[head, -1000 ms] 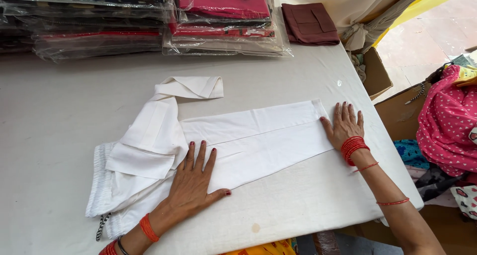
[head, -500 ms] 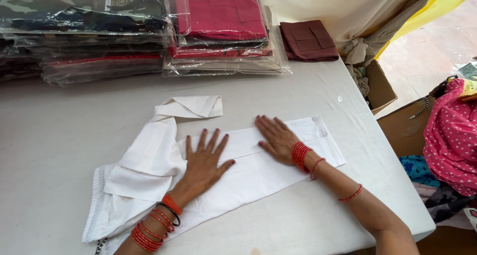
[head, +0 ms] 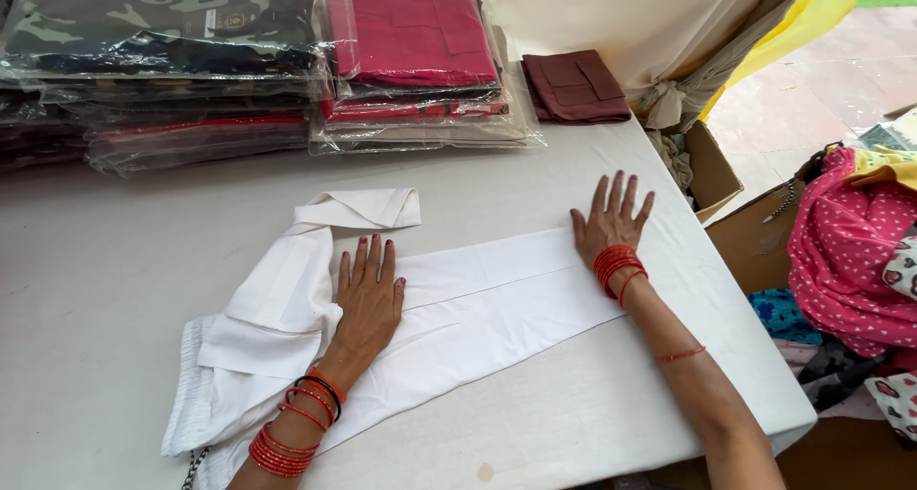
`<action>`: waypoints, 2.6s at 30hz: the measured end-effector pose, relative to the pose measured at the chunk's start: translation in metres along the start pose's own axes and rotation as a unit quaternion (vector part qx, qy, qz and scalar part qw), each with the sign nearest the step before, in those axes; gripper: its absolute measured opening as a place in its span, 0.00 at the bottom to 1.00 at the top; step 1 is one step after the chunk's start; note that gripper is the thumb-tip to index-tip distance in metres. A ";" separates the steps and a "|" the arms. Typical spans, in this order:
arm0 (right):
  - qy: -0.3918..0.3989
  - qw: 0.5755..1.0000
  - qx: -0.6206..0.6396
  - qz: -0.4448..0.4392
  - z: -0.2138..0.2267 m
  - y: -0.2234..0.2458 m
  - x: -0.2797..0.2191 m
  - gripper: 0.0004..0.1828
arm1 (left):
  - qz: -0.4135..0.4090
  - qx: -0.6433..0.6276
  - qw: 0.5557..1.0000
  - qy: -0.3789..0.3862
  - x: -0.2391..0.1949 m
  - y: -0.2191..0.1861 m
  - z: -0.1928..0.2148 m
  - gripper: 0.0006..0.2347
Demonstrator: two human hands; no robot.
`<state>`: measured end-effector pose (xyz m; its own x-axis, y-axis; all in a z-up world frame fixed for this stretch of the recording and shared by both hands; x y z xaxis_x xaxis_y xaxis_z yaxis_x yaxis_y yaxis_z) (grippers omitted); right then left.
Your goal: The person folds a pair of white pants on a white table. They smooth the fabric, fold the legs together, fold the pants in half, and then fold them again into a compact rectangle. The folded pants are placed on a stack of other folded clothes.
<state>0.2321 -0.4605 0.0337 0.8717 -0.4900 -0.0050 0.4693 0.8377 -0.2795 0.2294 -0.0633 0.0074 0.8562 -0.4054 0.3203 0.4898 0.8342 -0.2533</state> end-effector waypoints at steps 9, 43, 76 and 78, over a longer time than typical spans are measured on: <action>-0.030 0.892 0.073 0.446 0.010 0.126 -0.160 0.43 | -0.204 -0.102 0.961 0.158 -0.047 -0.138 0.007 0.30; -0.129 0.875 0.214 0.415 0.122 0.294 -0.067 0.29 | 0.246 -0.139 0.940 -0.190 -0.094 0.121 0.192 0.12; 0.051 0.722 0.662 0.196 0.041 0.195 0.071 0.27 | 0.028 -0.149 0.976 -0.159 -0.086 0.043 0.186 0.06; 0.003 0.791 0.568 0.228 0.051 0.207 0.064 0.29 | 0.027 -0.155 0.985 -0.068 -0.082 0.033 0.171 0.08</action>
<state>0.3924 -0.3068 0.0243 0.9877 -0.0723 0.1388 -0.0675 0.6031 0.7948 0.1479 0.0613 0.1285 0.8624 -0.2920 0.4136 0.4894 0.6903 -0.5329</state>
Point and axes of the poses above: each hand's wrist, its own x-axis towards the middle knuckle, its own z-axis out of the back of the hand, y = z × x, the point moved 10 cm from there along x, towards the middle knuckle, and after that the axes turned 5 degrees about -x, right-handed, at the moved point
